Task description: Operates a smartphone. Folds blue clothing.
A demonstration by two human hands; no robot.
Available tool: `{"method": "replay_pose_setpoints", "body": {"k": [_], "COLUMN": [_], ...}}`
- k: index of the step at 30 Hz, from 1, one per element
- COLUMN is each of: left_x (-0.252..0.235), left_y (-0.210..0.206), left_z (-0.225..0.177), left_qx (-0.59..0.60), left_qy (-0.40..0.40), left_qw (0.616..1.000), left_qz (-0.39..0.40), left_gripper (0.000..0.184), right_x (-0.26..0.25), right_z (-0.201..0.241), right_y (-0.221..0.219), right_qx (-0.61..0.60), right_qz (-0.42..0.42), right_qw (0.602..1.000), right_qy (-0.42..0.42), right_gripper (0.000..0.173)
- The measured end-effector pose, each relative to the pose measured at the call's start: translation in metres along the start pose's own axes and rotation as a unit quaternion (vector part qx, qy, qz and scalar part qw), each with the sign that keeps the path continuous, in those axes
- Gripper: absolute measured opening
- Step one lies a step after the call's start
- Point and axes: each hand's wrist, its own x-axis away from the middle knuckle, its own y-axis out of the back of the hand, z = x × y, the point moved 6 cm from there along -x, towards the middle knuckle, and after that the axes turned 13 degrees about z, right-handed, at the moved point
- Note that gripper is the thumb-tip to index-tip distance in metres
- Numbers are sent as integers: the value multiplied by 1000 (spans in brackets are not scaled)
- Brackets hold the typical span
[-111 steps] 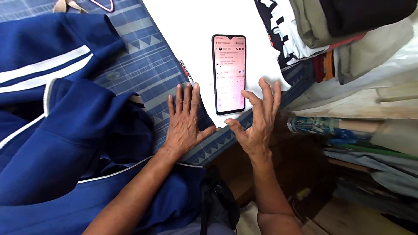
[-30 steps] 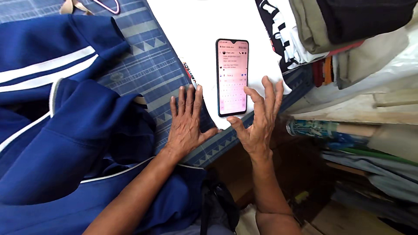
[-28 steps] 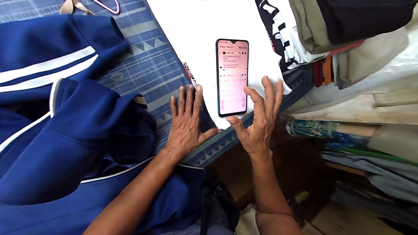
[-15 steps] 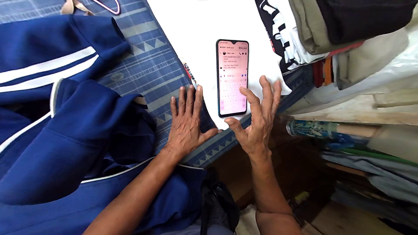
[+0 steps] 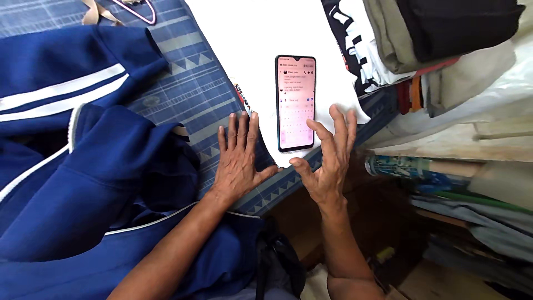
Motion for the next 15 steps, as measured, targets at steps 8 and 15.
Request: {"method": "replay_pose_setpoints", "body": {"k": [8, 15], "left_x": [0, 0], "left_y": [1, 1], "left_z": [-1, 0], "left_qx": [7, 7], "left_qy": [-2, -1], "left_qw": [1000, 1000], "left_qz": [1, 3], "left_gripper": [120, 119], "right_x": [19, 20], "right_z": [-1, 1], "right_y": [-8, -8], "right_qx": [-17, -17], "right_qz": [-1, 3], "right_qw": [1000, 1000], "right_qy": [5, 1], "right_gripper": [74, 74]}}
